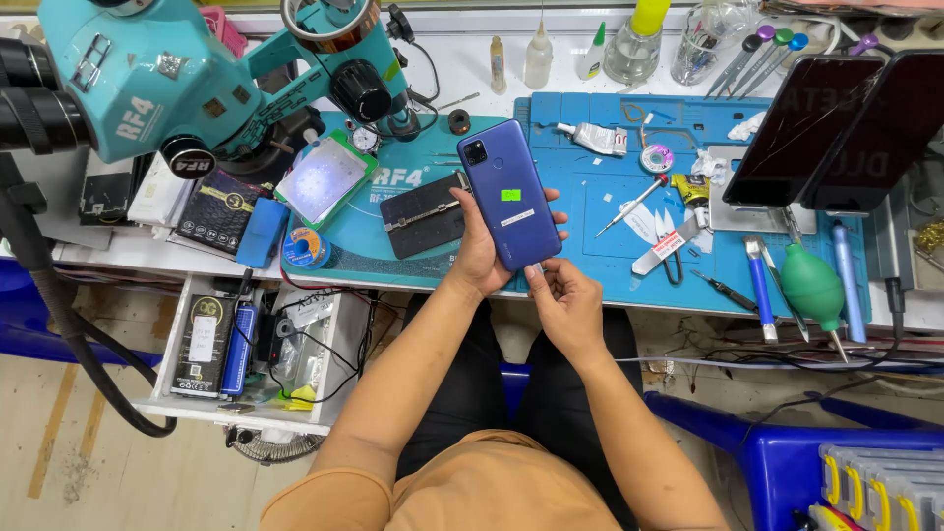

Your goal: Disassembling a mobile phone to access and manipulate internal components for repair

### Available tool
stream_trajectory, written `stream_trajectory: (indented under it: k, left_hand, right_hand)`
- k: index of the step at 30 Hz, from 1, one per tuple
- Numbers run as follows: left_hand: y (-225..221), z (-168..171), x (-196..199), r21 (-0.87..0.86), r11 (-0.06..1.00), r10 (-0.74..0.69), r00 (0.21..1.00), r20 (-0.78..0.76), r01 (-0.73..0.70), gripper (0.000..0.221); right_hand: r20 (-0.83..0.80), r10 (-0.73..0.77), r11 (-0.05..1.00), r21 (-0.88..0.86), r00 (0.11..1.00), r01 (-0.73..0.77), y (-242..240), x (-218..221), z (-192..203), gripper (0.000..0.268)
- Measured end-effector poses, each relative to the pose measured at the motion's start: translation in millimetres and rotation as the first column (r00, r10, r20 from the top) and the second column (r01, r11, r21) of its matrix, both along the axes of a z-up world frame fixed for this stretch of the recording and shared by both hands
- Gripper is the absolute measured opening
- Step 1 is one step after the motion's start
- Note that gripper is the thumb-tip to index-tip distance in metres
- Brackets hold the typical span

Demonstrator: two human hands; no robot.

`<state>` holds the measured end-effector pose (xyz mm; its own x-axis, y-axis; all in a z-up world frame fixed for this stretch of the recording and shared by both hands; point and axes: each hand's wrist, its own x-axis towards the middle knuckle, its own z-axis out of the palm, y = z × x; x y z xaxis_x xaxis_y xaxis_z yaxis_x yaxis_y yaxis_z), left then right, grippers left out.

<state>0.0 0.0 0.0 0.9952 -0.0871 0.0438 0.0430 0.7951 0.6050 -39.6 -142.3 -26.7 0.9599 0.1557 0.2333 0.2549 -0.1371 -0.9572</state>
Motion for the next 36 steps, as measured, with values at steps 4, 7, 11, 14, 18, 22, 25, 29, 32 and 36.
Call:
stream_trajectory:
  k: [4, 7, 11, 14, 18, 22, 25, 29, 32, 36]
  left_hand:
    - [-2, -1, 1, -0.012, 1.0, 0.011, 1.0, 0.006, -0.011, 0.099]
    - [-2, -1, 1, -0.014, 1.0, 0.016, 1.0, 0.012, -0.016, 0.098]
    - [-2, -6, 3, -0.031, 1.0, 0.005, 1.0, 0.008, -0.004, 0.097]
    - [-1, -7, 4, -0.037, 0.999, 0.002, 1.0, 0.002, -0.002, 0.097]
    - [-1, -5, 5, -0.032, 0.999, 0.006, 1.0, -0.009, -0.007, 0.098]
    - [1, -7, 6, -0.048, 0.999, -0.015, 1.0, -0.009, 0.015, 0.098]
    - [2, -8, 7, -0.026, 0.999, -0.024, 1.0, -0.018, 0.024, 0.098]
    - [1, -8, 7, -0.005, 1.0, -0.017, 0.999, -0.031, 0.017, 0.097]
    - [2, -5, 5, 0.006, 1.0, -0.009, 0.999, -0.039, 0.01, 0.097]
    - [0, -9, 7, -0.001, 1.0, 0.012, 0.998, -0.067, -0.012, 0.097]
  right_hand:
    - [0.07, -0.036, 0.999, -0.028, 0.997, 0.038, 1, -1, -10, 0.013]
    - [0.13, -0.082, 0.995, -0.048, 0.988, 0.089, 3, -3, -15, 0.014]
    - [0.194, -0.116, 0.991, -0.046, 0.974, 0.127, 4, -2, -17, 0.014]
    - [0.217, -0.127, 0.988, -0.055, 0.968, 0.142, 7, -2, -13, 0.014]
    - [0.247, -0.132, 0.986, -0.067, 0.96, 0.153, 8, -3, -14, 0.015]
    - [0.251, -0.15, 0.982, -0.075, 0.956, 0.174, 9, -5, -13, 0.014]
    - [0.263, -0.153, 0.983, -0.059, 0.953, 0.174, 10, -4, -9, 0.014]
    - [0.278, -0.167, 0.98, -0.057, 0.946, 0.189, 9, -4, -15, 0.014]
    - [0.289, -0.172, 0.979, -0.055, 0.942, 0.195, 9, -3, -19, 0.014]
    - [0.333, -0.167, 0.98, -0.05, 0.928, 0.194, 8, -4, -10, 0.014]
